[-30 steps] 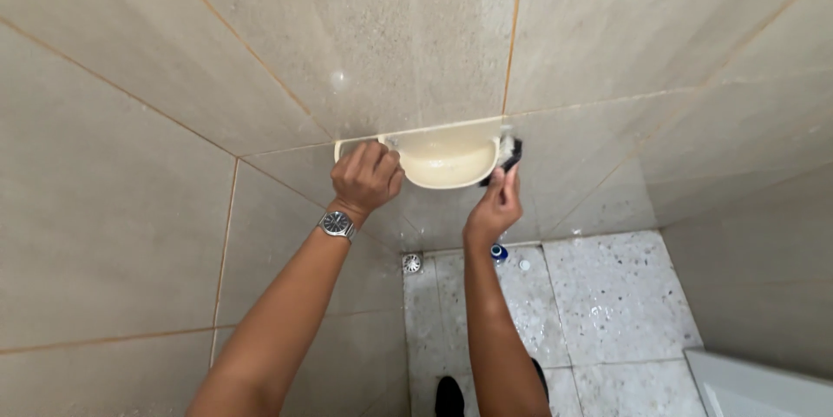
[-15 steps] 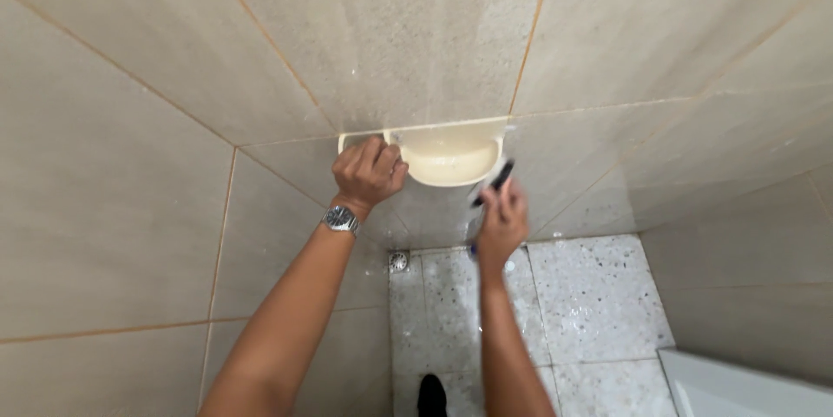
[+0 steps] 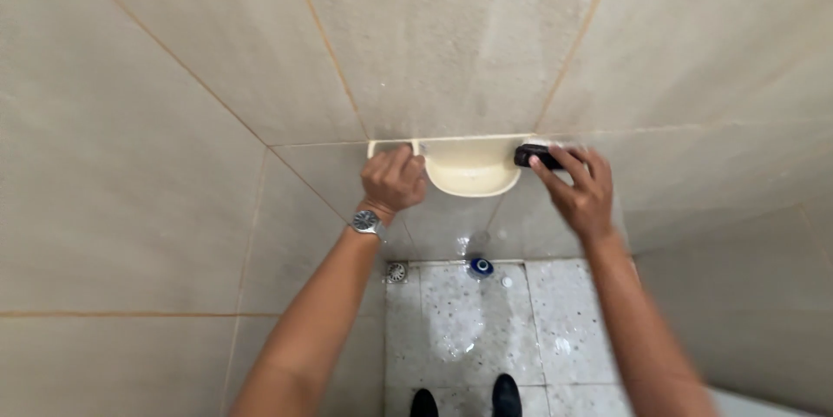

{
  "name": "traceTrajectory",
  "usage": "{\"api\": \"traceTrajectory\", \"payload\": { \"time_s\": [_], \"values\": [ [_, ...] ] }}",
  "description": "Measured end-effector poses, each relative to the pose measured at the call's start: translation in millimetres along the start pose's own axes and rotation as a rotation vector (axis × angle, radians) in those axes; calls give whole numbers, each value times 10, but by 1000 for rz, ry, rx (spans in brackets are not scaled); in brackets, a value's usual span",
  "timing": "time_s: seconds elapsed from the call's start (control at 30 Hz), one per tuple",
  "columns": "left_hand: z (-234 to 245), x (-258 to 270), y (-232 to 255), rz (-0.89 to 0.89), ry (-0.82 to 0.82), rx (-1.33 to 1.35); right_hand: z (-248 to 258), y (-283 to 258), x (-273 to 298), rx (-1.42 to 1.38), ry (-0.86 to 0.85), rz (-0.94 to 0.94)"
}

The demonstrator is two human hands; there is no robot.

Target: Cleaning shower fixtures and accessories with a brush and liquid detergent.

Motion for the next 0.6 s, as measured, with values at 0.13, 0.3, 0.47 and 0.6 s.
{"api": "traceTrajectory", "payload": {
  "time_s": [0.13, 0.3, 0.47, 0.6],
  "values": [
    [-26, 89, -43, 32, 8, 74, -287, -238, -688, -173, -143, 541],
    [-139, 81, -78, -18, -16, 135, -349, -131, -546, -123, -238, 887],
    [-118, 210, -75, 63, 68, 167, -336, -145, -529, -50, -337, 885],
    [-112, 125, -61, 34, -6, 190, -412, -258, -723, -74, -342, 985]
  ]
}}
Point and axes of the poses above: each hand's wrist, its own x-axis away from the middle knuckle, its own z-axis out of the back of the hand, y = z × x, the point moved 5 cm from there along -x, towards the middle knuckle, and after that the axes turned 15 degrees about z, right-handed, at the moved point
